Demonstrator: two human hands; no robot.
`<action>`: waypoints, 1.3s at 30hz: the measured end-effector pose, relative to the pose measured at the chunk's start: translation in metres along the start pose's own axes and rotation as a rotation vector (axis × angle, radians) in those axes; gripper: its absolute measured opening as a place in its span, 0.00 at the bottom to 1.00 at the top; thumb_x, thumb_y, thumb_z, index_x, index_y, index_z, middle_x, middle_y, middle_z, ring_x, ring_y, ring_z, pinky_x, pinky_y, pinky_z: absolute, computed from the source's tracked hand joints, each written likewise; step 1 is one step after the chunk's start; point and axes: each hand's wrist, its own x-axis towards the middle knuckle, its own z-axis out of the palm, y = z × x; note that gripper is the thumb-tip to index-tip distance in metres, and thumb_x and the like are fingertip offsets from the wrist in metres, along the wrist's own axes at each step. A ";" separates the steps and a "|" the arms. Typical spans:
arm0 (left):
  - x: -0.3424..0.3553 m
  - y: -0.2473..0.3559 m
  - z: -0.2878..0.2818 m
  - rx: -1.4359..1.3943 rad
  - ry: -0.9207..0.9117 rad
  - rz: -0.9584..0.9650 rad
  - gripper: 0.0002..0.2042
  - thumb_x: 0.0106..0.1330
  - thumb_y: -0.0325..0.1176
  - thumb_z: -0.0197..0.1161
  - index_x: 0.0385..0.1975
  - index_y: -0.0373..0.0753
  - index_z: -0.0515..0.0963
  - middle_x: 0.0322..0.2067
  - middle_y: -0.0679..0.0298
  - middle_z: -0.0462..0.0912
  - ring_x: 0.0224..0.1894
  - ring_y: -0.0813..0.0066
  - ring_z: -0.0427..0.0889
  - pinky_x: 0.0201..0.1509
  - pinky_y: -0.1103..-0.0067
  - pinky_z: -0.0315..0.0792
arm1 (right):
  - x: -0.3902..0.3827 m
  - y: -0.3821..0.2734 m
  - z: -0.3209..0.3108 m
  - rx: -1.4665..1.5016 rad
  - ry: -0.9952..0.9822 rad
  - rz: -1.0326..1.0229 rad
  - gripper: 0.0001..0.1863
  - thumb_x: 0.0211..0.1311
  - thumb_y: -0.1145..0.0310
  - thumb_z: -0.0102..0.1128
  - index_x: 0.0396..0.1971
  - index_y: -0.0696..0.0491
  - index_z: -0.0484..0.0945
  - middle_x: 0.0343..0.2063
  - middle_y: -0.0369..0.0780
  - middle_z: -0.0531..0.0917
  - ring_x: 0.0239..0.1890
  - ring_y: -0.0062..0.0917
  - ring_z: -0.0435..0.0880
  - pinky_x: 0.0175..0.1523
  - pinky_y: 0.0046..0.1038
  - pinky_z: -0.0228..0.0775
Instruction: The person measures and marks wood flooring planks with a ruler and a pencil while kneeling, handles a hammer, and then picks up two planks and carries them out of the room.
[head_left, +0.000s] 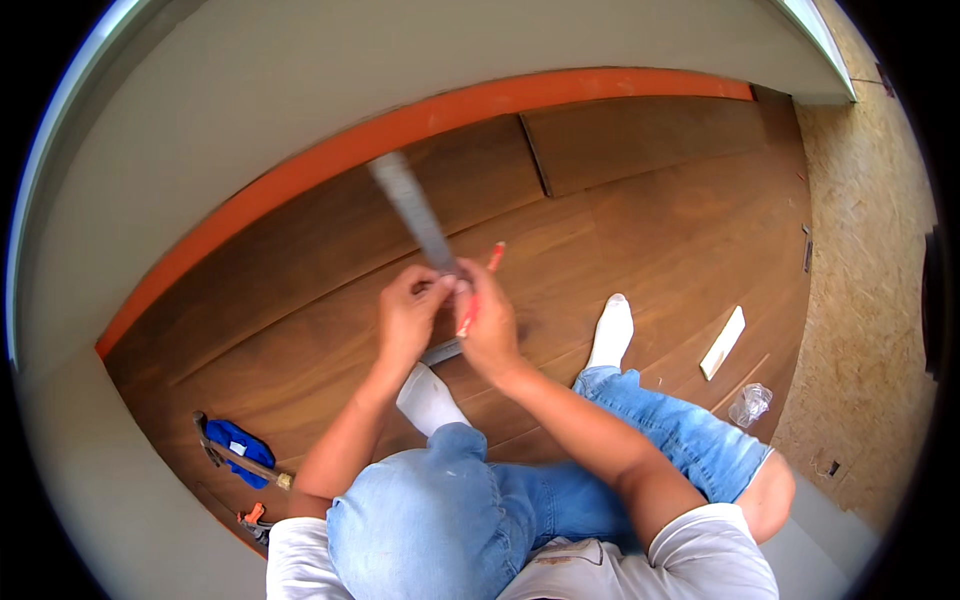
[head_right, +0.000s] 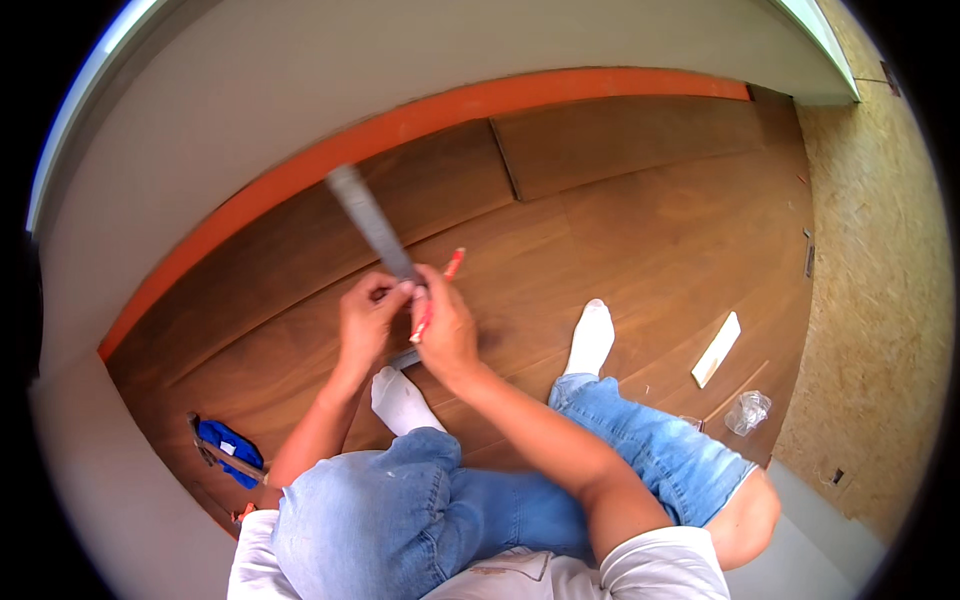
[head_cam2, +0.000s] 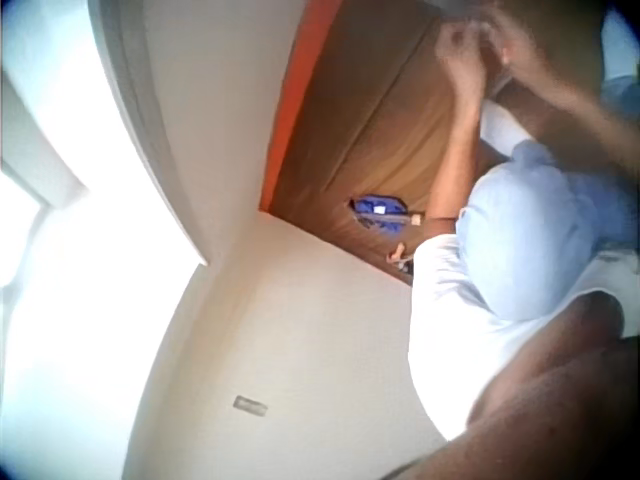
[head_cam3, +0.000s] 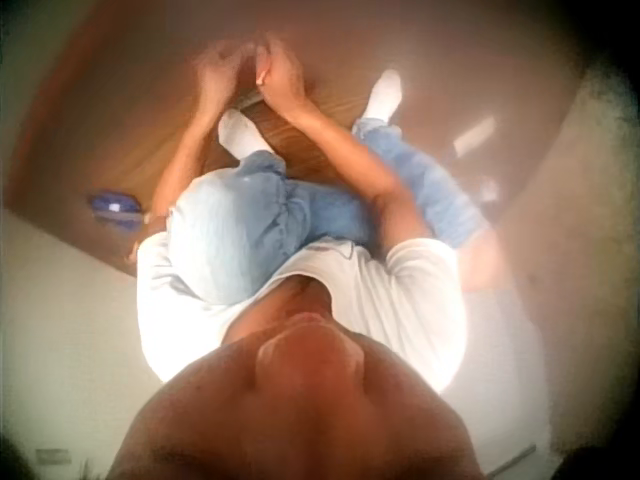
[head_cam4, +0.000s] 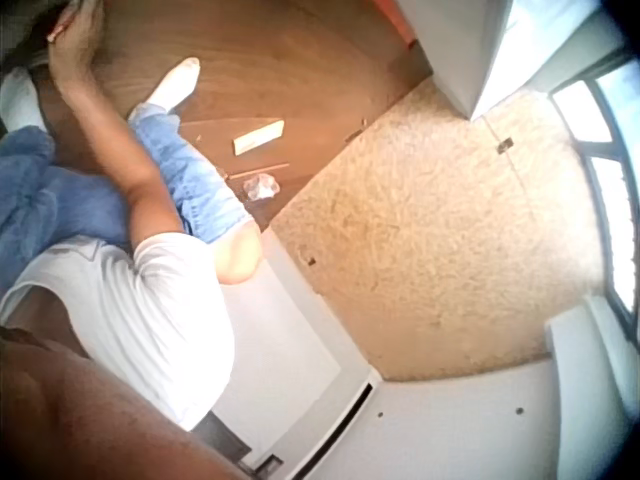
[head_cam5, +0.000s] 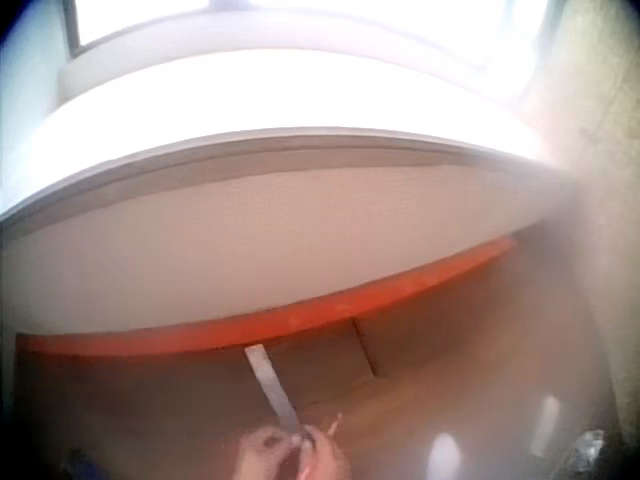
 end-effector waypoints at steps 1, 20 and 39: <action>0.007 -0.004 0.011 0.054 -0.070 -0.022 0.09 0.71 0.33 0.68 0.36 0.32 0.83 0.31 0.64 0.86 0.33 0.80 0.81 0.37 0.78 0.74 | -0.001 0.013 -0.008 -0.083 0.054 -0.015 0.18 0.74 0.67 0.57 0.59 0.56 0.76 0.46 0.53 0.85 0.47 0.49 0.86 0.50 0.43 0.78; 0.145 -0.010 0.078 1.030 -0.318 1.082 0.22 0.61 0.39 0.73 0.55 0.48 0.81 0.65 0.56 0.74 0.65 0.54 0.73 0.68 0.60 0.71 | 0.014 0.140 -0.096 -0.360 0.309 -0.035 0.22 0.59 0.74 0.71 0.55 0.55 0.82 0.42 0.47 0.84 0.38 0.41 0.85 0.42 0.36 0.79; 0.136 -0.009 0.075 1.145 -0.536 1.012 0.29 0.63 0.44 0.71 0.67 0.63 0.74 0.77 0.54 0.57 0.77 0.54 0.58 0.81 0.59 0.53 | 0.029 0.129 -0.084 -0.334 0.312 -0.001 0.22 0.56 0.78 0.70 0.53 0.57 0.81 0.45 0.45 0.84 0.46 0.43 0.81 0.51 0.39 0.75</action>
